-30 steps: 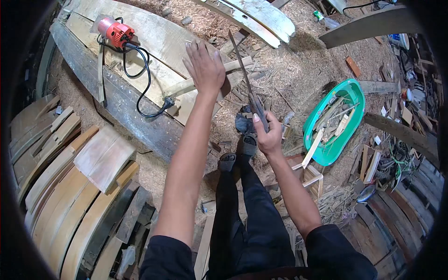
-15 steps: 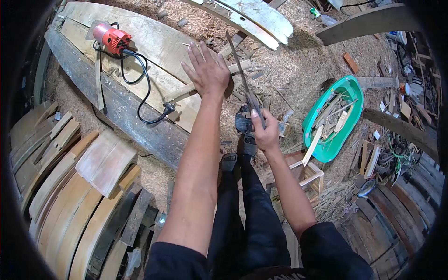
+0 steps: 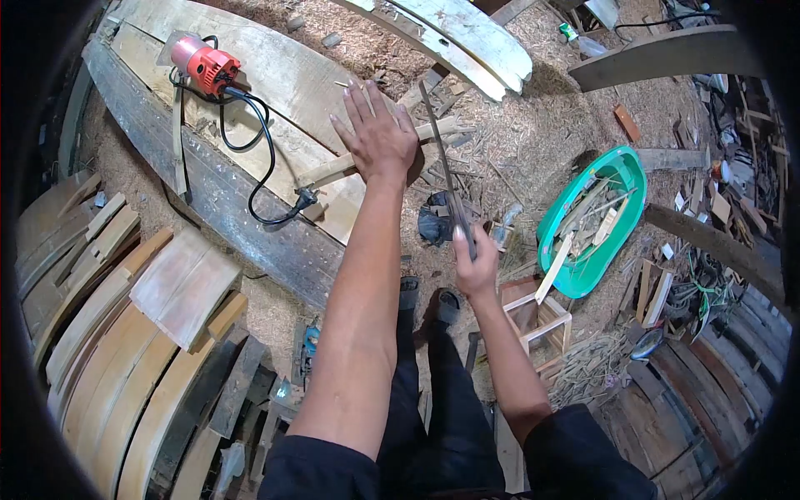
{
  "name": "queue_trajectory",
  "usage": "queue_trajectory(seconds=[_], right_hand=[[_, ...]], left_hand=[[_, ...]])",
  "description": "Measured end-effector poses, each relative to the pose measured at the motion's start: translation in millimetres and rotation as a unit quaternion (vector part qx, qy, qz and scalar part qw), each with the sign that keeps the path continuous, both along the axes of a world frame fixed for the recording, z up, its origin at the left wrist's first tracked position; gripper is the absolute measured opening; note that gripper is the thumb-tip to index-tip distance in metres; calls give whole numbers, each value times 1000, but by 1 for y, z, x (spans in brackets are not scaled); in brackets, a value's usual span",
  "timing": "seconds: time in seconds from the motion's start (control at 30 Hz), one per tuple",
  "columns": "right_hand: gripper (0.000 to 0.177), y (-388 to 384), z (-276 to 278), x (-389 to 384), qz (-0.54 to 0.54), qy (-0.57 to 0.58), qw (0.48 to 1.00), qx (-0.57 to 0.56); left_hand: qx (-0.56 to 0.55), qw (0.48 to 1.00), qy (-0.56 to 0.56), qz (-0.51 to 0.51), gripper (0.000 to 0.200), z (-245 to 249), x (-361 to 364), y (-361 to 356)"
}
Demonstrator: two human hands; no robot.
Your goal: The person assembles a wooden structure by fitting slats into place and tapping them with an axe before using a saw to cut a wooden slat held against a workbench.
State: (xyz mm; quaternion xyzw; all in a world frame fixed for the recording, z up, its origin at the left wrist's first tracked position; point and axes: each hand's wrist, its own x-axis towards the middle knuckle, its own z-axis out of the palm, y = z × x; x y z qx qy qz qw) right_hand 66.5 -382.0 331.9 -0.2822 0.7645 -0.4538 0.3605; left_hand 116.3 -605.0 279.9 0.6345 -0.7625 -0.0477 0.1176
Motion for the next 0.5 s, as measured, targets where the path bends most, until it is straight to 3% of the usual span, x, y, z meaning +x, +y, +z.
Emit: queue_trajectory(seconds=[0.27, 0.4, 0.5], right_hand=[[24, -29, -5, -14, 26, 17, 1000, -3], [24, 16, 5, 0, 18, 12, 999, -27], [24, 7, 5, -6, 4, -23, 999, -27]], left_hand=[[-31, 999, 19, 2, 63, -4, 2, 1], [-8, 1000, 0, 11, 64, -1, 0, 1], [-18, 1000, 10, 10, 65, -2, 0, 2]])
